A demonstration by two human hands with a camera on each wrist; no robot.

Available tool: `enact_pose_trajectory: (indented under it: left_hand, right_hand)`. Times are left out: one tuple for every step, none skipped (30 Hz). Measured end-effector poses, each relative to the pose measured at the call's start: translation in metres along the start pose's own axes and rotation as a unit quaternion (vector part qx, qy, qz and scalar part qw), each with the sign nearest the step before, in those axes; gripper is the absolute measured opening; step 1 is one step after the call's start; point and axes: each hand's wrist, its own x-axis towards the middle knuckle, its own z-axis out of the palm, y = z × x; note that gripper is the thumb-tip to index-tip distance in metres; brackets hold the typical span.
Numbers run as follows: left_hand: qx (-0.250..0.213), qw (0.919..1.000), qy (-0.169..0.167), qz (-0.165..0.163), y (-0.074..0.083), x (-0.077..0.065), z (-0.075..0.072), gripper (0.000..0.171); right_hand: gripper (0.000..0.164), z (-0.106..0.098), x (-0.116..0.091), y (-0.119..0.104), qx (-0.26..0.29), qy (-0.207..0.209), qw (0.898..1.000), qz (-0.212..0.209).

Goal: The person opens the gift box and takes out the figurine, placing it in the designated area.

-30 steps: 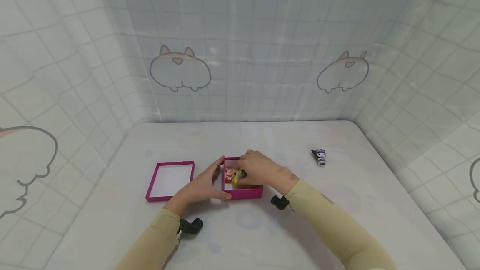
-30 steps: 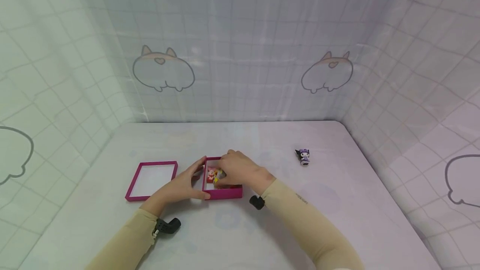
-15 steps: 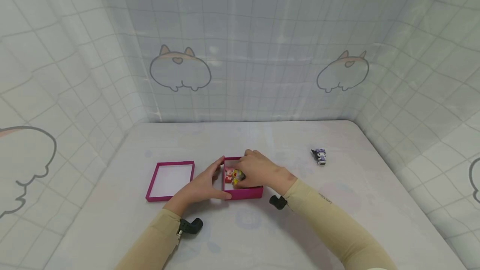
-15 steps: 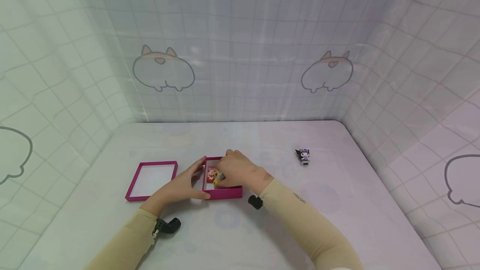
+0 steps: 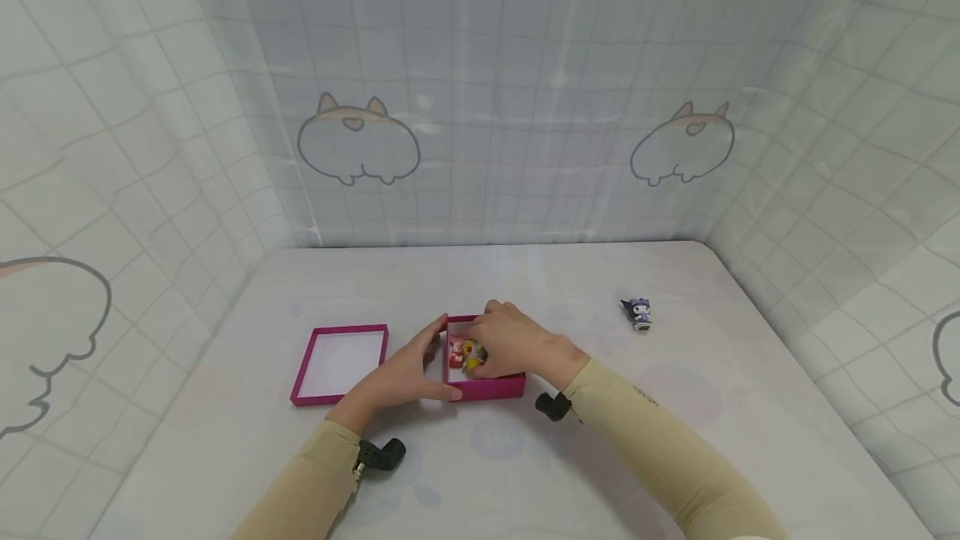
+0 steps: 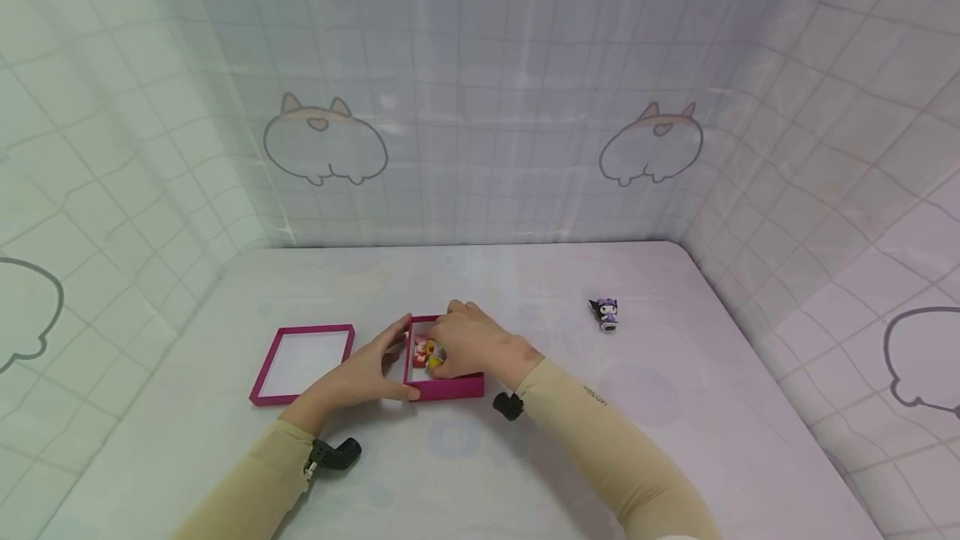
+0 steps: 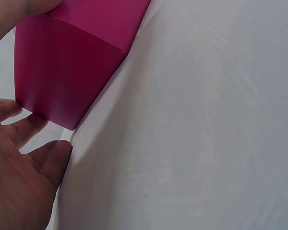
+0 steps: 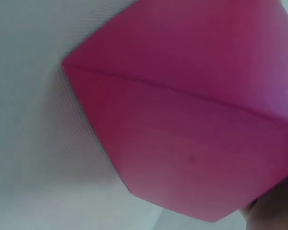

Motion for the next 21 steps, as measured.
enact_pose_trajectory:
  left_hand:
    - [0.002, 1.0000, 0.000, 0.000, 0.000, 0.000, 0.000, 0.129]
    - [0.004, 1.0000, 0.000, 0.000, 0.000, 0.000, 0.000, 0.129]
    - [0.004, 1.0000, 0.000, 0.000, 0.000, -0.001, 0.000, 0.128]
    - [0.004, 1.0000, 0.000, -0.002, 0.001, -0.001, 0.000, 0.128]
    - [0.005, 1.0000, 0.000, -0.003, 0.001, -0.001, 0.000, 0.128]
    - [0.005, 1.0000, 0.000, -0.005, 0.002, -0.001, 0.000, 0.127]
    - [0.005, 1.0000, 0.000, -0.005, 0.002, -0.001, 0.000, 0.127]
    - [0.005, 1.0000, 0.000, -0.004, 0.003, 0.000, 0.000, 0.127]
    - [0.003, 1.0000, -0.001, -0.004, 0.004, 0.000, 0.000, 0.127]
    - [0.003, 1.0000, -0.001, -0.004, 0.004, 0.000, 0.000, 0.127]
    - [0.002, 1.0000, -0.001, -0.002, 0.005, 0.000, 0.000, 0.127]
    - [0.002, 1.0000, 0.000, -0.001, 0.005, 0.000, 0.000, 0.127]
    - [0.001, 1.0000, 0.000, 0.000, 0.005, 0.001, 0.000, 0.127]
    - [0.001, 1.0000, 0.000, 0.000, 0.006, 0.001, 0.000, 0.127]
    - [0.000, 1.0000, 0.000, -0.001, 0.006, 0.001, -0.001, 0.127]
    - [0.001, 1.0000, 0.001, -0.001, 0.006, 0.001, -0.001, 0.127]
    - [0.001, 1.0000, 0.002, -0.002, 0.006, 0.001, -0.001, 0.127]
    - [0.002, 1.0000, 0.003, -0.004, 0.006, 0.001, -0.001, 0.126]
    - [0.004, 1.0000, 0.004, -0.005, 0.006, 0.001, -0.001, 0.126]
    - [0.005, 1.0000, 0.005, -0.007, 0.006, 0.001, -0.001, 0.127]
    - [0.006, 0.9999, 0.006, -0.008, 0.006, 0.001, -0.001, 0.127]
  right_hand:
    - [0.064, 0.000, 0.000, 0.001, 0.011, 0.003, 1.000, 0.000]
    - [0.062, 0.000, -0.001, 0.002, 0.024, 0.005, 1.000, 0.000]
    - [0.060, 0.000, -0.001, 0.003, 0.039, 0.008, 0.999, 0.002]
    - [0.058, -0.001, -0.002, 0.005, 0.057, 0.012, 0.998, 0.005]
    - [0.056, -0.002, -0.003, 0.007, 0.075, 0.017, 0.997, 0.009]
    - [0.055, -0.003, -0.004, 0.009, 0.090, 0.023, 0.996, 0.012]
    - [0.054, -0.004, -0.005, 0.011, 0.105, 0.029, 0.994, 0.017]
    - [0.053, -0.006, -0.007, 0.013, 0.121, 0.036, 0.992, 0.019]
    - [0.053, -0.008, -0.010, 0.016, 0.136, 0.044, 0.989, 0.021]
    - [0.052, -0.010, -0.012, 0.018, 0.152, 0.053, 0.987, 0.021]
    - [0.052, -0.011, -0.014, 0.021, 0.162, 0.060, 0.985, 0.023]
    - [0.052, -0.013, -0.017, 0.024, 0.172, 0.068, 0.982, 0.026]
    - [0.052, -0.014, -0.020, 0.027, 0.182, 0.075, 0.980, 0.030]
    - [0.052, -0.015, -0.024, 0.030, 0.195, 0.083, 0.977, 0.034]
    - [0.053, -0.016, -0.027, 0.032, 0.203, 0.089, 0.974, 0.040]
    - [0.053, -0.017, -0.030, 0.035, 0.211, 0.094, 0.972, 0.046]
    - [0.054, -0.018, -0.034, 0.037, 0.216, 0.100, 0.970, 0.052]
    - [0.054, -0.018, -0.037, 0.040, 0.222, 0.104, 0.968, 0.057]
    - [0.054, -0.018, -0.040, 0.042, 0.226, 0.108, 0.966, 0.062]
    - [0.054, -0.018, -0.043, 0.044, 0.229, 0.112, 0.965, 0.067]
    - [0.054, -0.018, -0.046, 0.046, 0.229, 0.115, 0.964, 0.071]
